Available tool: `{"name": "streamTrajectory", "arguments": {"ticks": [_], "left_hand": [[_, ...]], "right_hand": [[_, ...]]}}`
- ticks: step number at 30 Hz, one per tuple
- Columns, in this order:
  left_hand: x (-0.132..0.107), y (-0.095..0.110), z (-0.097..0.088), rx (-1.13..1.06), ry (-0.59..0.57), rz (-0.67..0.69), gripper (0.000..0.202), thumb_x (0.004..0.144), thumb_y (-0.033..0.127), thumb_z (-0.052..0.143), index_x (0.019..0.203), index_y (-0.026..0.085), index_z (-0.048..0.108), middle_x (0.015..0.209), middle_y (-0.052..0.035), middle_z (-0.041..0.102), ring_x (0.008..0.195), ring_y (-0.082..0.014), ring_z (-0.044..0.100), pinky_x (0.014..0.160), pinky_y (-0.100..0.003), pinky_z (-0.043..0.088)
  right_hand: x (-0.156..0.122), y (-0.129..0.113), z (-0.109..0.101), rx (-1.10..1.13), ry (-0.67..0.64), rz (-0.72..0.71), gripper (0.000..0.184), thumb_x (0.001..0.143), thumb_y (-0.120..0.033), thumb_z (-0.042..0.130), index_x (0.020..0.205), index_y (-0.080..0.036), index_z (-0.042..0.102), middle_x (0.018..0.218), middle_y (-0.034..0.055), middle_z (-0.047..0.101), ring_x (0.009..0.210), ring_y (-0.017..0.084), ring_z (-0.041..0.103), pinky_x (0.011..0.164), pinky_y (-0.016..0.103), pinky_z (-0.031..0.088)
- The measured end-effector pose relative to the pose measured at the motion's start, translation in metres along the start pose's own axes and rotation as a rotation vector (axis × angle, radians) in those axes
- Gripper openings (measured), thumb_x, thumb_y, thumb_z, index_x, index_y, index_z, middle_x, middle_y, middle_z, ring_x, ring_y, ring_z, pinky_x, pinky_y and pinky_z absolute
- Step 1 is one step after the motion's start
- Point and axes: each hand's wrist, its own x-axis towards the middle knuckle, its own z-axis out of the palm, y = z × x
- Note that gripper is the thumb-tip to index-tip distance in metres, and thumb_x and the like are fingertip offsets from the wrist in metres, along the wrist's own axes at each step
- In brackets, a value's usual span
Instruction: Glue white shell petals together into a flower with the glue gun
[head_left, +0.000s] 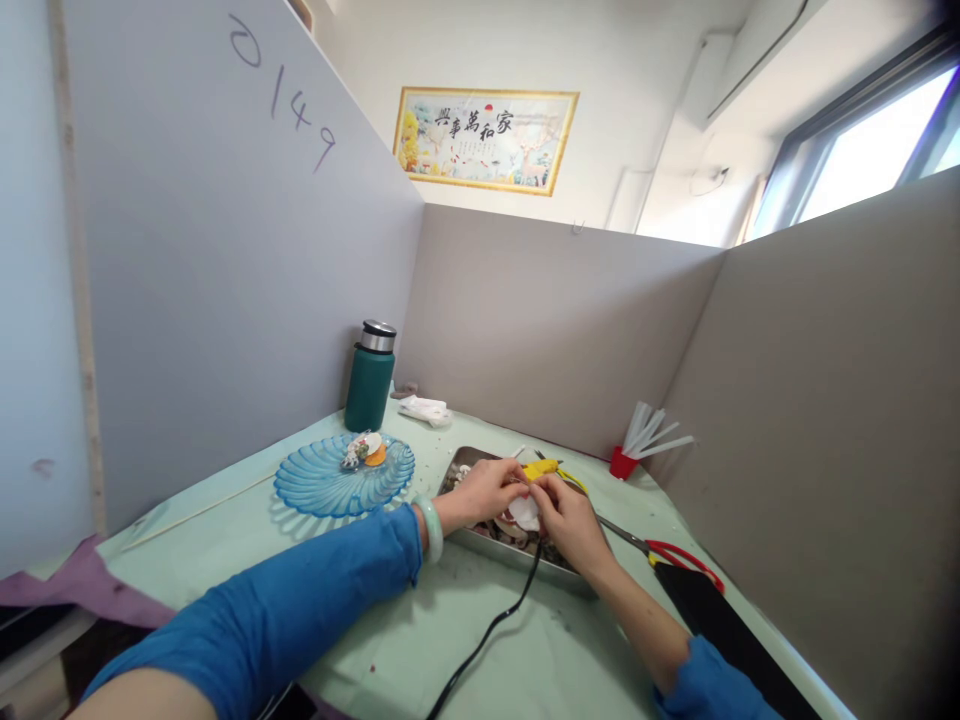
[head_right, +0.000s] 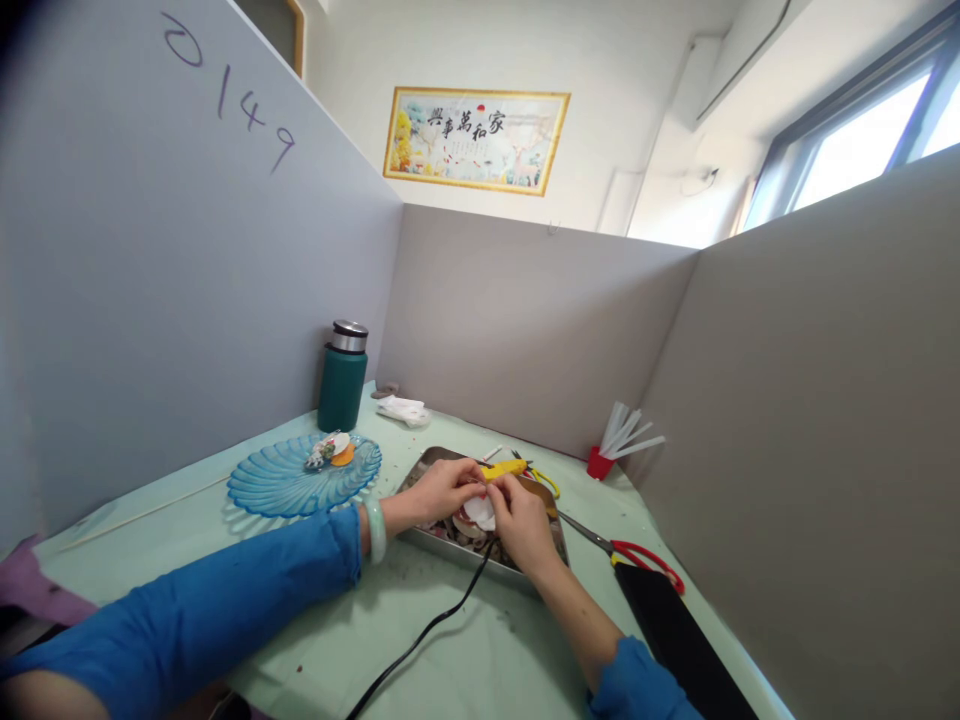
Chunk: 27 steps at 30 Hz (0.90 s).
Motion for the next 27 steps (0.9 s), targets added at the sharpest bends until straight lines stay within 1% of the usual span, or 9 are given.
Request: {"name": "streamTrajectory", "arguments": {"ticks": [9,14,21,27], "left_hand": [[-0.0009,0.0008,-0.0008,-0.005,-0.006,0.005,0.025,0.078,0.035,0.047,0.088,0.017,0.061,0.068,-0.0002,0.062,0.061,-0.0115,0.053,0.053,-0.019,0.034],[-0.0017,0.0006,-0.0005,-0.014,-0.004,0.022,0.024,0.078,0.034,0.047,0.091,0.018,0.059,0.060,0.0019,0.058,0.057,-0.0109,0.051,0.051,-0.018,0.032],[-0.0022,0.0017,-0.0015,-0.029,0.004,0.021,0.022,0.077,0.033,0.048,0.090,0.019,0.059,0.058,0.0028,0.057,0.056,-0.0108,0.051,0.052,-0.018,0.033],[-0.0035,0.0052,-0.0027,-0.089,-0.039,-0.009,0.022,0.077,0.031,0.047,0.091,0.017,0.057,0.058,0.0027,0.057,0.052,-0.0099,0.052,0.050,-0.018,0.034]], "right_hand": [[0.0003,0.0001,-0.0001,0.048,-0.028,0.028,0.028,0.084,-0.040,0.036,0.077,-0.019,0.054,0.051,-0.0028,0.054,0.047,0.013,0.050,0.049,0.021,0.033],[0.0002,-0.0035,-0.0016,0.045,-0.026,0.041,0.027,0.084,-0.040,0.037,0.076,-0.019,0.054,0.050,-0.0027,0.053,0.047,0.013,0.050,0.049,0.021,0.033],[0.0003,-0.0035,-0.0013,0.075,-0.042,0.060,0.028,0.084,-0.040,0.037,0.077,-0.019,0.054,0.047,-0.0039,0.051,0.043,0.012,0.049,0.048,0.021,0.033],[-0.0002,-0.0023,-0.0010,0.089,-0.039,0.063,0.030,0.083,-0.041,0.037,0.077,-0.019,0.055,0.046,-0.0038,0.051,0.043,0.012,0.049,0.047,0.021,0.033]]}}
